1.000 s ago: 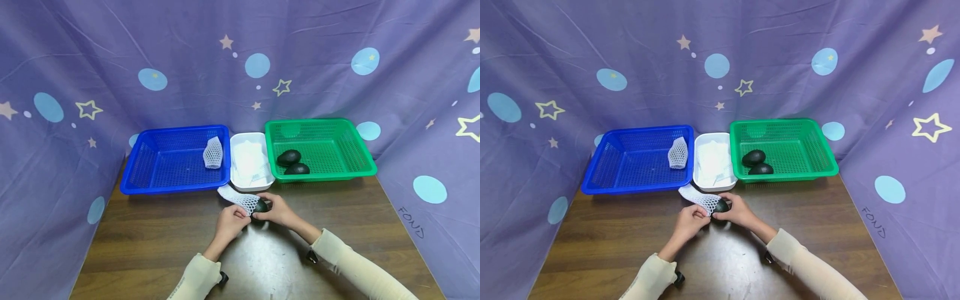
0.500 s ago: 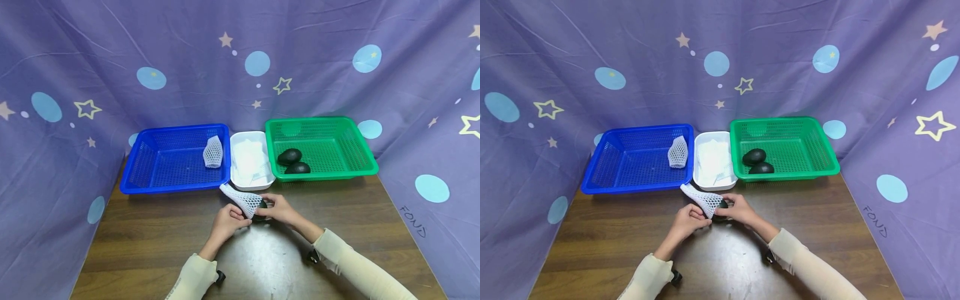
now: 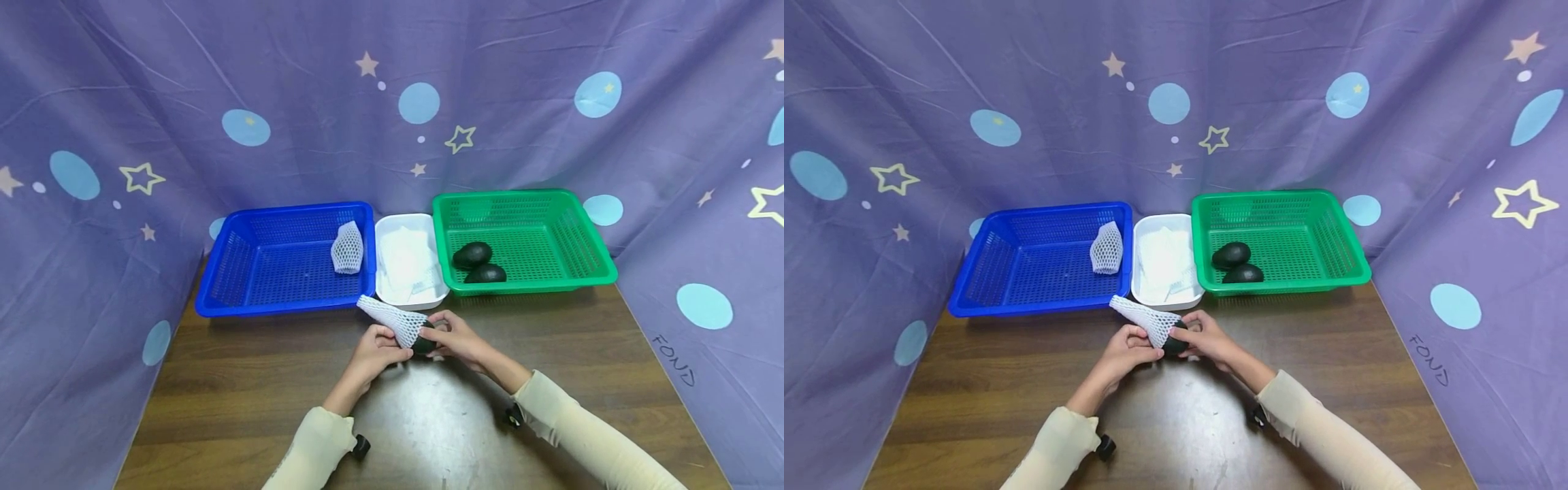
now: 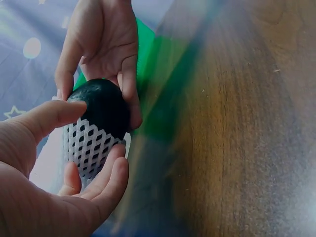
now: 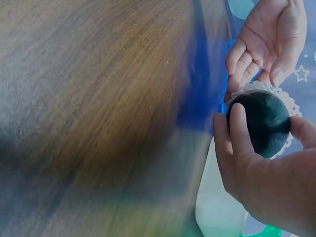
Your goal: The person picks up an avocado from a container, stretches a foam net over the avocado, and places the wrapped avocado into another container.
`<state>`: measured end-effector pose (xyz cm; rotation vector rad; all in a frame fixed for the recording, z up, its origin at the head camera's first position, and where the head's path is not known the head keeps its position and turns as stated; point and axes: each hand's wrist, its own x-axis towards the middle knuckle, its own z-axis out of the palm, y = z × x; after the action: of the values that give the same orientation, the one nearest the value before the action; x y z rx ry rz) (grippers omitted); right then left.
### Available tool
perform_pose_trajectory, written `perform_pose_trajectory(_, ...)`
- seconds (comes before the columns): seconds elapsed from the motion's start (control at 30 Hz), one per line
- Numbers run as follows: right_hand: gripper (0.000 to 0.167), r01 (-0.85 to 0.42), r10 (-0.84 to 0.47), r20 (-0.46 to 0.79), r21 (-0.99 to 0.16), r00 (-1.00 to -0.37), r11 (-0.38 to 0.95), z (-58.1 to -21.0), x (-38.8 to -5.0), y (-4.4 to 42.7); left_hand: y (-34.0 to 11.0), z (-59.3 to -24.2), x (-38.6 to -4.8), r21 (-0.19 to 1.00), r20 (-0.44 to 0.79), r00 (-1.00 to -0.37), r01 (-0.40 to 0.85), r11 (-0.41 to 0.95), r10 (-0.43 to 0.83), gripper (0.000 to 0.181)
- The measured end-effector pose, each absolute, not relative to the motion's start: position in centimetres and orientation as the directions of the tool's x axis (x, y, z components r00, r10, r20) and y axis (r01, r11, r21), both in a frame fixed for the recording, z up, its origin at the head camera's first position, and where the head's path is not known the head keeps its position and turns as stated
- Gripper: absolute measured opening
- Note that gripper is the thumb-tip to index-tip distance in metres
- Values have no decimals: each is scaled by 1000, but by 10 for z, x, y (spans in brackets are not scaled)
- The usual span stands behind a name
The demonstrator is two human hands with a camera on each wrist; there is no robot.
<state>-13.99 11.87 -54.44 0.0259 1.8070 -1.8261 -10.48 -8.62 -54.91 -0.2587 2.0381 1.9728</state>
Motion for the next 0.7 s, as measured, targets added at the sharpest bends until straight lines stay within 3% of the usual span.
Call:
perform_pose_trajectory(0.37, 57, 236, -364, -297, -950, -883, 203, -546, -138, 126, -83, -546, -107, 951, -300, -953, -296, 90, 34, 48)
perform_pose_trajectory(0.7, 68, 271, -429, -285, -958, -857, 93, -545, -138, 130, -80, -543, -104, 956, -271, -963, -268, 116, 6, 45)
